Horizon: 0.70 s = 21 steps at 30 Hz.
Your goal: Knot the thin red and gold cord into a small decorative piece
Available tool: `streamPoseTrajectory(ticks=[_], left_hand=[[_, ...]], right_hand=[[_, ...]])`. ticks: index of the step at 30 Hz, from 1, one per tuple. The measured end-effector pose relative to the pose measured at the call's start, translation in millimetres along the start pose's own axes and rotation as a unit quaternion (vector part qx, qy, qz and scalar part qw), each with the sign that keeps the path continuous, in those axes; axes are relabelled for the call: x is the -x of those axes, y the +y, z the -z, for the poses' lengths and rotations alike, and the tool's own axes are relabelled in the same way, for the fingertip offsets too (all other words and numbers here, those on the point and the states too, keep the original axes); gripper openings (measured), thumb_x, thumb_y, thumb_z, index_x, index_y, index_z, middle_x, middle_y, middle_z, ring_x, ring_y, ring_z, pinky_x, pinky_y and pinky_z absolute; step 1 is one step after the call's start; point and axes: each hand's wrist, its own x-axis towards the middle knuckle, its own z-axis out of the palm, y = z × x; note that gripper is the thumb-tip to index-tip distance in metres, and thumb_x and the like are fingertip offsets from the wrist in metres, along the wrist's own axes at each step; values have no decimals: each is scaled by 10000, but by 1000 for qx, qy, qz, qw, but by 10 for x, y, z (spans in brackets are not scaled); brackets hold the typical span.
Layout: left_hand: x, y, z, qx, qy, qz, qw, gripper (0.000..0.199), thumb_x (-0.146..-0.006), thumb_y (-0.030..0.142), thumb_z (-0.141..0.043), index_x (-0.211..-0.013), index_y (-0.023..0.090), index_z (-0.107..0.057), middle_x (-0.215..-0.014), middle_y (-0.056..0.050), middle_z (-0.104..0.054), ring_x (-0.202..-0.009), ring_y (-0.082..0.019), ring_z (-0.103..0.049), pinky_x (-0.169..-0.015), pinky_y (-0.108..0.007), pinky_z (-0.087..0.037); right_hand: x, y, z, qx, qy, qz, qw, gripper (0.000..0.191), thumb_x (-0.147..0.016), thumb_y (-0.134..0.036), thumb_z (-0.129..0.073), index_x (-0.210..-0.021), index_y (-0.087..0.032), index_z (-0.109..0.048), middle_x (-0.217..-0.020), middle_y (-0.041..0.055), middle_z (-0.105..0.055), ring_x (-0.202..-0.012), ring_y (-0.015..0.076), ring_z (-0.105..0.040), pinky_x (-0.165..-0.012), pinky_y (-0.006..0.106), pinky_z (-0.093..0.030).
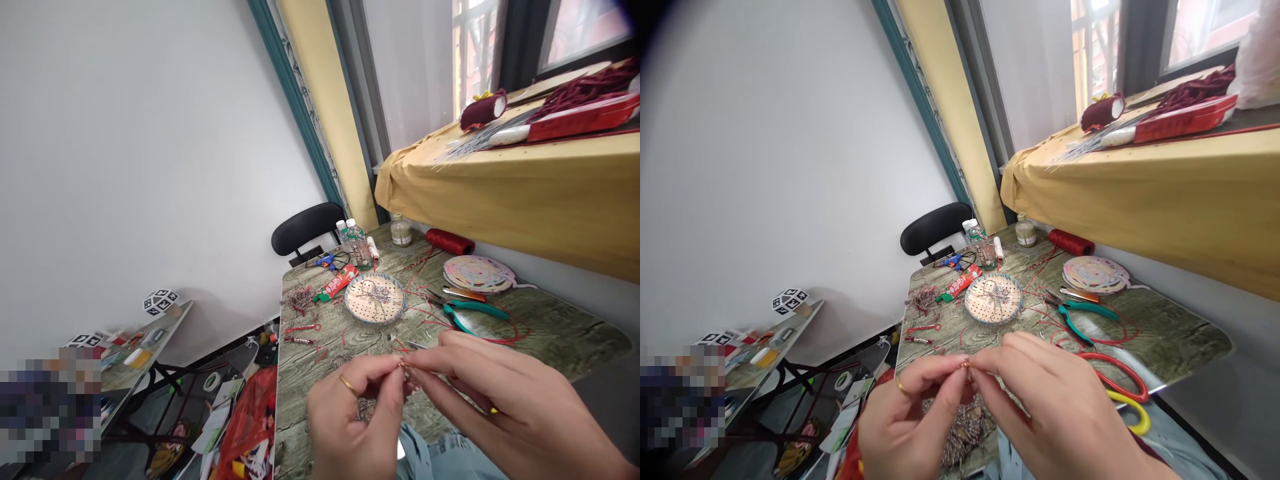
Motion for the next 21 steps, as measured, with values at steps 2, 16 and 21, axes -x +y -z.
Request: streamPoseTrajectory(ticks=[2,16,21], left_hand=[[-25,15,53,105,-73,136,983,122,-757,113,-694,-810,208,-749,-657,-1,-781,-583,-142,-719,-576,-207,-556],[-361,67,233,216,-321,257,886,236,-813,258,-665,-614,161,-746,-668,-21,-586,-526,-91,-400,-484,-219,-290],[-314,29,154,239,-251,293,891,208,-762,261,-723,-586,159,-770,-560,-27,-651,-517,-92,-512,-520,-192,-397]], right_hand=[[-8,5,17,-20,-5,-23,1000,169,-904,-129,-554,-826,-225,-671,-591,-44,-636,-524,106,-608,-467,204,-434],[-59,21,34,-68,-55,-39,995,225,-903,-125,-555,-753,-222,-692,-569,-45,-581,-476,96,-512,-462,215,-371],[-11,9,57,78,-63,42,994,338,-961,-128,-444,-708,-203,-656,-622,25,-638,-525,152,-579,-492,284,-405]])
